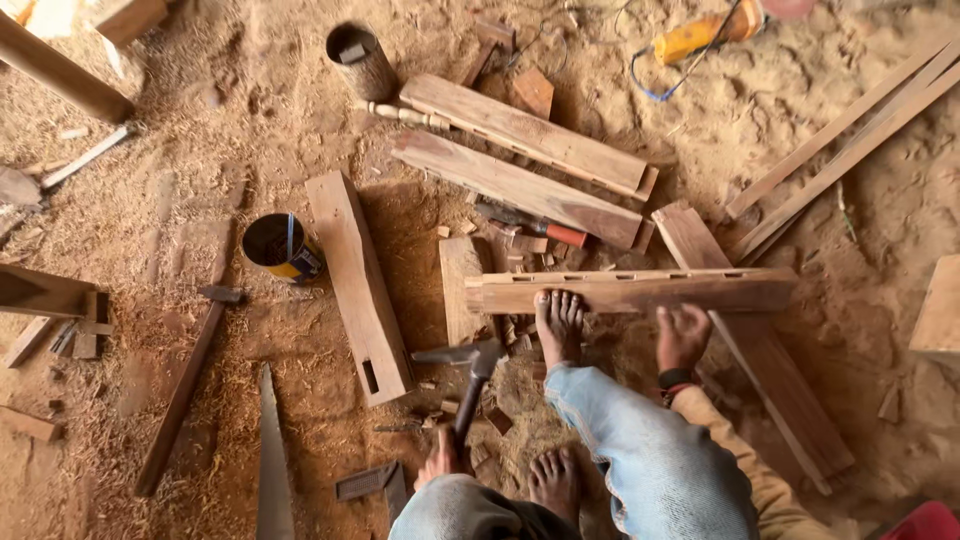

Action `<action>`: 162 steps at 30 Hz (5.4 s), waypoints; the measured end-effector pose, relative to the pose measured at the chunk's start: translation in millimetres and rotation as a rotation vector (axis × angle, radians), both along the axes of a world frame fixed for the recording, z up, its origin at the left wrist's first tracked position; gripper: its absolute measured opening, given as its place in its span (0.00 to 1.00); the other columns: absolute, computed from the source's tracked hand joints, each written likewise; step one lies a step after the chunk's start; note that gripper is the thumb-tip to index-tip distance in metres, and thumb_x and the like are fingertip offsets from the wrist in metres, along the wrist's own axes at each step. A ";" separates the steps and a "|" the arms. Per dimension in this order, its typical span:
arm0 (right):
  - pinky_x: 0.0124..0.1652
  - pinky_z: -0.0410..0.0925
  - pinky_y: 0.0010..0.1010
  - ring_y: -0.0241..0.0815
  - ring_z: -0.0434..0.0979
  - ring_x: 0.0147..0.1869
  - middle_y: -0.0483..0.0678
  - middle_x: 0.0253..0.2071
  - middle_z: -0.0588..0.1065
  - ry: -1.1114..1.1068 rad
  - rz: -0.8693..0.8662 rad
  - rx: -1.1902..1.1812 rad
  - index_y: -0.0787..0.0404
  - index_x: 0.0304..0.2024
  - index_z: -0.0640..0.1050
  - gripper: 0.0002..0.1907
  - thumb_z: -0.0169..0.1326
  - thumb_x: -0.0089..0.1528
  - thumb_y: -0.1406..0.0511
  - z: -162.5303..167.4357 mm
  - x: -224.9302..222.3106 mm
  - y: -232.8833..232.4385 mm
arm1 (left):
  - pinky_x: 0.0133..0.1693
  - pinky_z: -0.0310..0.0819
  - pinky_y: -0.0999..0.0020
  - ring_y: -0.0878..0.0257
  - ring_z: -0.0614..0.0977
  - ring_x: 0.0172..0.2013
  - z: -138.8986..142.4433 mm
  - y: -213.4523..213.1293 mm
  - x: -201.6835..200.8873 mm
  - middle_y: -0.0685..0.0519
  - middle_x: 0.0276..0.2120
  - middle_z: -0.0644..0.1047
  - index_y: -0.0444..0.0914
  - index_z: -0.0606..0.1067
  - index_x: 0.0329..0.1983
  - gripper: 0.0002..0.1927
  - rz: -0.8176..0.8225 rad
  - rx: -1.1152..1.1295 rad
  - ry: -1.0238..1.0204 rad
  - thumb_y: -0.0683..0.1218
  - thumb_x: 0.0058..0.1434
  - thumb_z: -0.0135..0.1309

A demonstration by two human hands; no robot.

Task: The person sits on the floor and uses a chisel and mallet to carve a rectangular wooden block. They repeatedly strike the chisel to remove wood chips, occasionally repositioning the block and clearing debris.

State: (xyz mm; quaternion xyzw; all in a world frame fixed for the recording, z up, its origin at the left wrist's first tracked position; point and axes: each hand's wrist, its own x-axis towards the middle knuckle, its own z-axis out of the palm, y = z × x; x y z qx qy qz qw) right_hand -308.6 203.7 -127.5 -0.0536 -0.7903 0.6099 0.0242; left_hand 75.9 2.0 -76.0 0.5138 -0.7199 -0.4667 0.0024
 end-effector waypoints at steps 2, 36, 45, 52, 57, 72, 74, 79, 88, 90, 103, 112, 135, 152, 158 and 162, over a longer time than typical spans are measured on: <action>0.49 0.64 0.39 0.39 0.73 0.54 0.44 0.58 0.74 -0.626 -0.187 -0.453 0.48 0.61 0.73 0.35 0.63 0.53 0.49 0.7 -10.6 1.5 | 0.22 0.77 0.64 0.58 0.82 0.22 3.3 24.8 -12.8 0.48 0.28 0.80 0.40 0.68 0.59 0.24 -0.039 0.094 0.083 0.54 0.65 0.55; 0.55 0.72 0.47 0.54 0.75 0.62 0.52 0.61 0.73 0.782 1.134 0.843 0.49 0.60 0.79 0.35 0.64 0.47 0.68 32.3 -14.8 -115.7 | 0.28 0.77 0.63 0.57 0.83 0.28 68.3 110.9 -51.1 0.46 0.31 0.82 0.37 0.72 0.57 0.24 -0.213 0.496 0.308 0.51 0.61 0.61; 0.45 0.71 0.48 0.53 0.81 0.48 0.47 0.49 0.81 0.517 1.117 0.909 0.47 0.52 0.79 0.26 0.65 0.50 0.64 16.8 -16.0 -114.3 | 0.30 0.77 0.62 0.57 0.83 0.29 49.4 80.9 -31.8 0.45 0.32 0.82 0.37 0.73 0.56 0.24 -0.126 0.378 0.272 0.50 0.60 0.63; 0.48 0.71 0.46 0.53 0.80 0.50 0.48 0.50 0.79 0.654 1.052 0.811 0.49 0.54 0.78 0.26 0.61 0.52 0.65 2.4 -5.4 -110.1 | 0.31 0.78 0.62 0.57 0.84 0.30 26.7 25.4 -6.1 0.44 0.33 0.82 0.36 0.74 0.55 0.24 -0.033 0.216 0.181 0.49 0.59 0.64; 0.51 0.70 0.47 0.53 0.78 0.56 0.51 0.55 0.78 0.363 1.364 0.959 0.53 0.58 0.75 0.30 0.64 0.53 0.61 30.5 -32.3 -120.0 | 0.32 0.78 0.62 0.57 0.84 0.31 23.4 -2.0 -9.8 0.44 0.34 0.83 0.36 0.74 0.55 0.24 -0.050 0.174 0.179 0.49 0.58 0.65; 0.58 0.64 0.62 0.57 0.72 0.62 0.54 0.59 0.70 0.831 0.886 1.366 0.57 0.62 0.72 0.22 0.58 0.66 0.63 25.6 -67.9 -225.5 | 0.22 0.73 0.64 0.64 0.74 0.20 21.9 -34.7 -67.8 0.50 0.30 0.76 0.33 0.71 0.47 0.22 -0.099 0.562 0.162 0.52 0.60 0.63; 0.53 0.65 0.60 0.58 0.74 0.57 0.57 0.57 0.71 0.818 0.918 1.417 0.58 0.59 0.73 0.25 0.59 0.59 0.62 29.1 -73.3 -235.1 | 0.23 0.73 0.66 0.65 0.74 0.21 18.7 -25.3 -60.5 0.51 0.29 0.77 0.34 0.74 0.45 0.18 -0.111 0.498 0.180 0.52 0.62 0.62; 0.48 0.71 0.52 0.56 0.78 0.49 0.58 0.50 0.74 0.300 1.028 1.123 0.63 0.50 0.79 0.24 0.68 0.55 0.60 46.8 -91.7 -224.5 | 0.23 0.68 0.68 0.65 0.73 0.22 43.7 -28.4 -32.7 0.46 0.27 0.77 0.32 0.74 0.46 0.15 -0.056 0.349 0.489 0.46 0.62 0.60; 0.40 0.71 0.32 0.38 0.74 0.39 0.48 0.39 0.71 0.872 0.949 -0.130 0.59 0.42 0.72 0.15 0.66 0.61 0.64 121.6 -125.0 -223.6 | 0.35 0.86 0.63 0.62 0.88 0.33 173.9 -100.5 -36.3 0.44 0.39 0.81 0.29 0.67 0.61 0.24 -0.091 0.140 0.988 0.42 0.62 0.52; 0.36 0.68 0.32 0.36 0.70 0.34 0.46 0.34 0.66 0.848 0.918 -0.299 0.56 0.41 0.69 0.18 0.68 0.62 0.61 138.2 -112.1 -234.1 | 0.28 0.80 0.56 0.52 0.87 0.25 173.2 -122.7 -36.5 0.34 0.30 0.80 0.22 0.72 0.49 0.18 -0.100 0.342 0.791 0.42 0.65 0.57; 0.22 0.64 0.25 0.29 0.72 0.25 0.42 0.27 0.73 0.194 1.171 -0.970 0.57 0.38 0.73 0.13 0.65 0.66 0.61 167.1 49.0 -281.3 | 0.41 0.84 0.67 0.64 0.83 0.42 80.2 -135.1 -61.5 0.51 0.46 0.77 0.34 0.69 0.58 0.37 -0.095 -0.178 1.221 0.68 0.65 0.57; 0.25 0.64 0.26 0.31 0.70 0.23 0.40 0.23 0.70 0.186 1.209 -0.624 0.58 0.29 0.71 0.15 0.62 0.67 0.65 159.9 56.6 -275.6 | 0.34 0.89 0.62 0.57 0.86 0.39 91.5 -121.3 -66.0 0.41 0.41 0.78 0.36 0.68 0.52 0.16 -0.041 0.291 1.223 0.42 0.65 0.59; 0.27 0.70 0.29 0.31 0.69 0.24 0.40 0.24 0.71 0.481 1.241 -0.526 0.53 0.29 0.72 0.12 0.62 0.63 0.63 121.4 62.9 -278.0 | 0.27 0.78 0.68 0.64 0.83 0.26 106.4 -108.6 -67.3 0.46 0.39 0.84 0.45 0.80 0.56 0.16 -0.211 -0.247 0.718 0.54 0.69 0.56; 0.41 0.70 0.33 0.39 0.74 0.37 0.46 0.32 0.74 0.803 1.452 -0.368 0.58 0.34 0.76 0.07 0.62 0.62 0.65 111.0 78.8 -279.7 | 0.40 0.80 0.56 0.50 0.82 0.33 247.8 -105.1 -84.9 0.42 0.36 0.81 0.36 0.74 0.56 0.18 -0.438 -0.501 -0.271 0.53 0.72 0.55; 0.37 0.66 0.31 0.36 0.70 0.35 0.43 0.29 0.71 0.447 1.563 -0.445 0.59 0.31 0.72 0.10 0.62 0.59 0.67 106.2 81.6 -272.7 | 0.38 0.79 0.68 0.61 0.80 0.35 284.4 -71.1 -76.8 0.47 0.38 0.79 0.33 0.75 0.47 0.13 -0.202 -0.217 0.814 0.41 0.60 0.58; 0.31 0.64 0.29 0.34 0.68 0.29 0.40 0.24 0.68 0.240 1.579 -0.405 0.57 0.25 0.70 0.15 0.64 0.57 0.64 136.7 89.4 -266.7 | 0.24 0.73 0.72 0.71 0.78 0.22 368.3 -103.8 -36.8 0.51 0.30 0.81 0.40 0.78 0.40 0.02 -0.152 -0.769 1.121 0.41 0.69 0.61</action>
